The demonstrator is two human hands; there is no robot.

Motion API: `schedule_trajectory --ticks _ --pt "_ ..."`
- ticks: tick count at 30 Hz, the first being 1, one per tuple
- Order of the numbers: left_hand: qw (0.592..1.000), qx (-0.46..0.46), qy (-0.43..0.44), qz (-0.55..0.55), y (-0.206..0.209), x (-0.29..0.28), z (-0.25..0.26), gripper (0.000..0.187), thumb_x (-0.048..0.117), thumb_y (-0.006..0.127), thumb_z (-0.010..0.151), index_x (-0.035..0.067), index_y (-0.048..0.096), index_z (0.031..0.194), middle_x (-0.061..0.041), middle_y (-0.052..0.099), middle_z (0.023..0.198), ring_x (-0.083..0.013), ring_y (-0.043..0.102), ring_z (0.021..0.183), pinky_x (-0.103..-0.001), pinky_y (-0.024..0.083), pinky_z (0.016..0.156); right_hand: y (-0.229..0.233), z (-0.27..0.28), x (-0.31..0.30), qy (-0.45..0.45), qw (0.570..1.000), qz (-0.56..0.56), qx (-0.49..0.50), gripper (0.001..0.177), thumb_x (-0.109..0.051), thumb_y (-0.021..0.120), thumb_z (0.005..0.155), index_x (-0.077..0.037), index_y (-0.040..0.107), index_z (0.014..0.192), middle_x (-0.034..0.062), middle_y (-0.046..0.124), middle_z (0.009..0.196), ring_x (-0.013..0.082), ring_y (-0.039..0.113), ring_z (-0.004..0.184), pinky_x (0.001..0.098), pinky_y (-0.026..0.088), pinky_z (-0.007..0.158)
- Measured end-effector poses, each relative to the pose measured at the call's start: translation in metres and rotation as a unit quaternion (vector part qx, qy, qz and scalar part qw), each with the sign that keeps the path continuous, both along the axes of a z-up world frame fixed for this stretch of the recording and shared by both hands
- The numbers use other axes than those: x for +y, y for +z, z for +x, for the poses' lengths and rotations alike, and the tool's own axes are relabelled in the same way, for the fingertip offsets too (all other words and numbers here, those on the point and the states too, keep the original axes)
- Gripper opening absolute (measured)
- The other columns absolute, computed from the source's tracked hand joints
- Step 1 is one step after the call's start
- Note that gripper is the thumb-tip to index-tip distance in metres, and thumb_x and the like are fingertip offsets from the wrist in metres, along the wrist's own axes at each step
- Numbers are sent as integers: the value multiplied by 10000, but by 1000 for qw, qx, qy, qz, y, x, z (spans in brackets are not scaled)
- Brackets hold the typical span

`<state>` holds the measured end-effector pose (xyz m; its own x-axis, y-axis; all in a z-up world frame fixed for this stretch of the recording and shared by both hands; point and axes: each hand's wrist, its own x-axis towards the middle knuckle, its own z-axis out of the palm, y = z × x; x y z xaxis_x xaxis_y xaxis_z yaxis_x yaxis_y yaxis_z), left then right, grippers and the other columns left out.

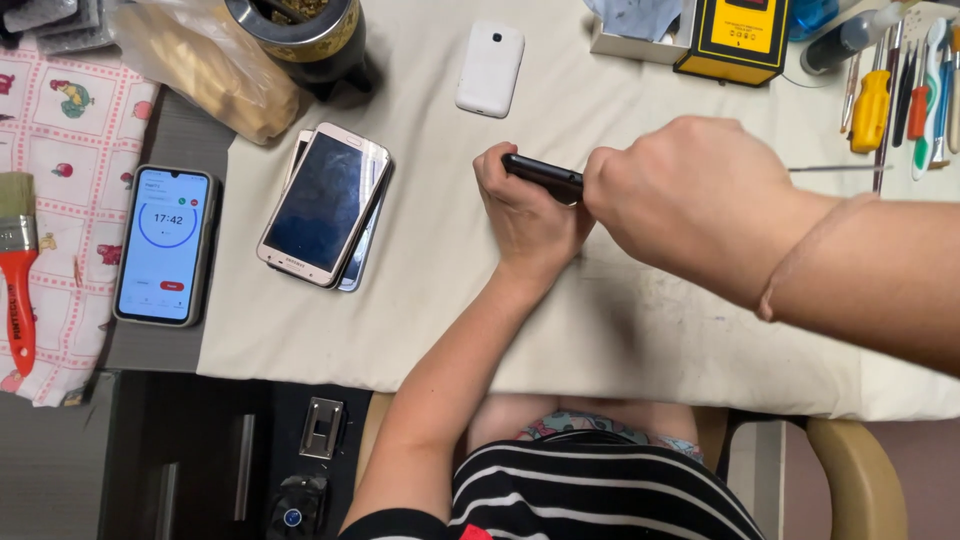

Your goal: The person uses a yellow-handled prying tool to carefully separate the screen from the frame of a black smartphone. They work along the edges of the device, inserting the tool into the seam to loosen the adhesive holding the display in place.

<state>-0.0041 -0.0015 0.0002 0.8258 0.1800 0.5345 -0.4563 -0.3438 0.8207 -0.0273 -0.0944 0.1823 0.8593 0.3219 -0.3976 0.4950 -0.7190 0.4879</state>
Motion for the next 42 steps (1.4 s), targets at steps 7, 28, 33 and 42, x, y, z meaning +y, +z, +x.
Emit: schedule_trajectory --ticks 7,28,33,42 --pt "999 -41 6 16 -11 1 4 622 78 661 762 8 238 1213 -146 353 1102 -319 410 885 -455 360 709 -5 51 -19 -120 939 121 300 380 -247 342 1012 -128 696 944 116 696 849 353 620 734 449 495 724" --pt "999 -16 7 32 -4 -3 1 791 112 763 662 18 220 1231 -160 360 1112 -330 412 905 -450 358 721 25 19 28 -115 983 -12 140 309 -161 448 930 -224 750 913 37 772 967 319 757 923 439 589 684" --pt "998 -8 37 40 -8 -4 0 630 92 644 789 26 231 1260 -159 402 1148 -332 433 944 -480 415 801 -35 -16 26 -14 979 -145 -145 123 -106 628 760 -154 564 854 -52 515 597 105 443 415 305 197 375" --pt "999 -4 46 20 8 0 7 618 117 646 746 42 250 1215 -127 440 1071 -325 422 879 -465 366 718 -49 -15 0 49 949 -82 -299 136 -138 571 873 -222 496 796 -65 506 611 64 501 480 261 307 419"
